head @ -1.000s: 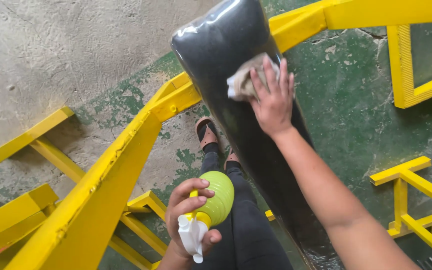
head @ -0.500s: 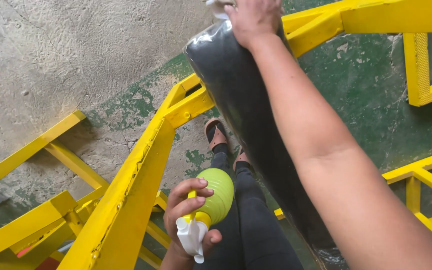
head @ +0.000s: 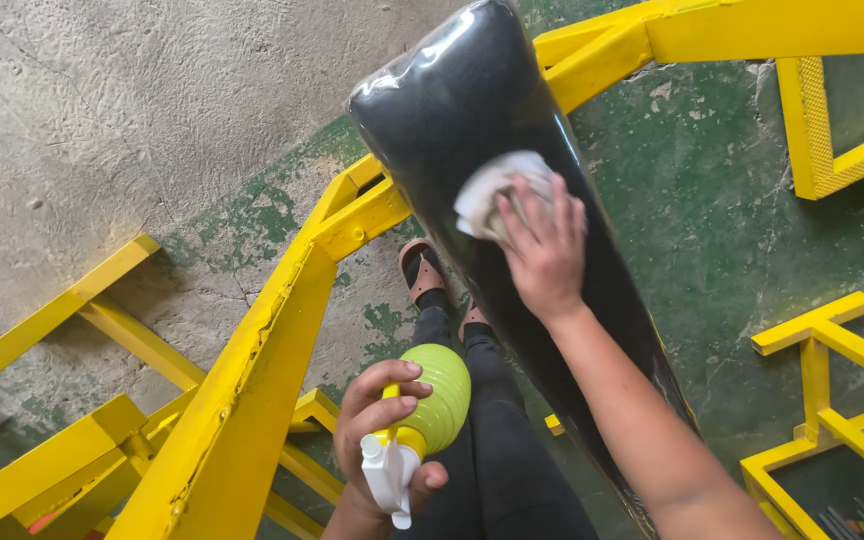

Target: Wiping down yellow gym machines and weight benches using a spray bottle and a cloth.

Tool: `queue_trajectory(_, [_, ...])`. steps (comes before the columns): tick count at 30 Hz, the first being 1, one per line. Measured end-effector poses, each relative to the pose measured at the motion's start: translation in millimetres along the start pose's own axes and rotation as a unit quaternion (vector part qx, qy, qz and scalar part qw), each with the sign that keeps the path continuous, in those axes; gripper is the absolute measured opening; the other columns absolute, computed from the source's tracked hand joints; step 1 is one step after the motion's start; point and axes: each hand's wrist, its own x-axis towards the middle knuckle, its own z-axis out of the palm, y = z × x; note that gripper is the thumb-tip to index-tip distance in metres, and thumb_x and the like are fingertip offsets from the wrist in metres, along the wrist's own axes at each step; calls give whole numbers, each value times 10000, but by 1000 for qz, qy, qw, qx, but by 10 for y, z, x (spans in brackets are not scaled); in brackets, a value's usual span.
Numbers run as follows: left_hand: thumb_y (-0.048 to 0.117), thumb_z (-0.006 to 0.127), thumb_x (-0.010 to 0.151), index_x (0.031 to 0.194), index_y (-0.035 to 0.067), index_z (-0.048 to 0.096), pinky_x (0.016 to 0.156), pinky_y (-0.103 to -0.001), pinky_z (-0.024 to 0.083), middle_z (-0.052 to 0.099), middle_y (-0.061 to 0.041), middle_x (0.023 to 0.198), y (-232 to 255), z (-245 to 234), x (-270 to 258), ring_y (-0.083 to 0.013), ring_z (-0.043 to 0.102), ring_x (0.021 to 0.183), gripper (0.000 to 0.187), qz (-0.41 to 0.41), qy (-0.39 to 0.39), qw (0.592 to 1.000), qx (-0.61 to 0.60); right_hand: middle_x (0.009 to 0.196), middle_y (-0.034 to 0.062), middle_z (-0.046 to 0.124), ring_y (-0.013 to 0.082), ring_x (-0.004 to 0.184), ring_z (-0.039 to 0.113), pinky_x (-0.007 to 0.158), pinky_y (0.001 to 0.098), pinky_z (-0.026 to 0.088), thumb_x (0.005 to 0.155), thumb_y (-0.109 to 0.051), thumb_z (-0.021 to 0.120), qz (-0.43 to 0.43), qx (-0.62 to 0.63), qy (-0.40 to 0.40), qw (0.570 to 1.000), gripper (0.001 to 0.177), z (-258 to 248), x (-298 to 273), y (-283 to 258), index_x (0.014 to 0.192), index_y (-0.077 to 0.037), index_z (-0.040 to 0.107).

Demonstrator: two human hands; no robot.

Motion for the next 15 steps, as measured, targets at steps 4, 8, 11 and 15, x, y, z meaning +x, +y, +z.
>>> queue_trajectory(4, [566, 758, 936, 1282, 111, 549, 948, -382, 634, 625, -201, 1306, -15, -11, 14, -250, 732, 1046, 609, 3, -12, 1000, -14, 1681, 95, 371, 475, 1555, 278, 1219, 677, 233, 931, -245, 738, 75, -12, -2, 997, 655, 87, -288, 137, 1555, -209, 541])
queue_trajectory(8, [553, 764, 937, 1279, 107, 551, 943, -379, 629, 627, -209, 1305, -42, -56, -9, -255, 733, 1052, 601, -5, -30, 999, -9, 1678, 149, 308, 507, 1514, 270, 1145, 717, 240, 976, -419, 752, 135, -77, 34, 987, 729, 257, 240, 126, 1607, -229, 440])
queue_trajectory(11, [550, 759, 937, 1276, 105, 553, 938, -377, 641, 627, -212, 1303, -68, -69, 2, -263, 731, 1057, 596, -1, -20, 1000, -1, 1644, 171, 329, 500, 1469, 323, 1133, 684, 302, 1021, -497, 743, 122, -45, 78, 988, 769, 464, 923, 246, 1638, -212, 383])
queue_trajectory(15, [559, 745, 949, 1289, 105, 538, 951, -367, 646, 618, -204, 1318, -91, -95, -21, -258, 730, 1080, 604, -16, -28, 999, 7, 1467, 242, 474, 486, 1328, 402, 1051, 610, 373, 1002, -540, 748, 74, -40, 134, 987, 676, 720, 1860, 390, 1484, -114, 540])
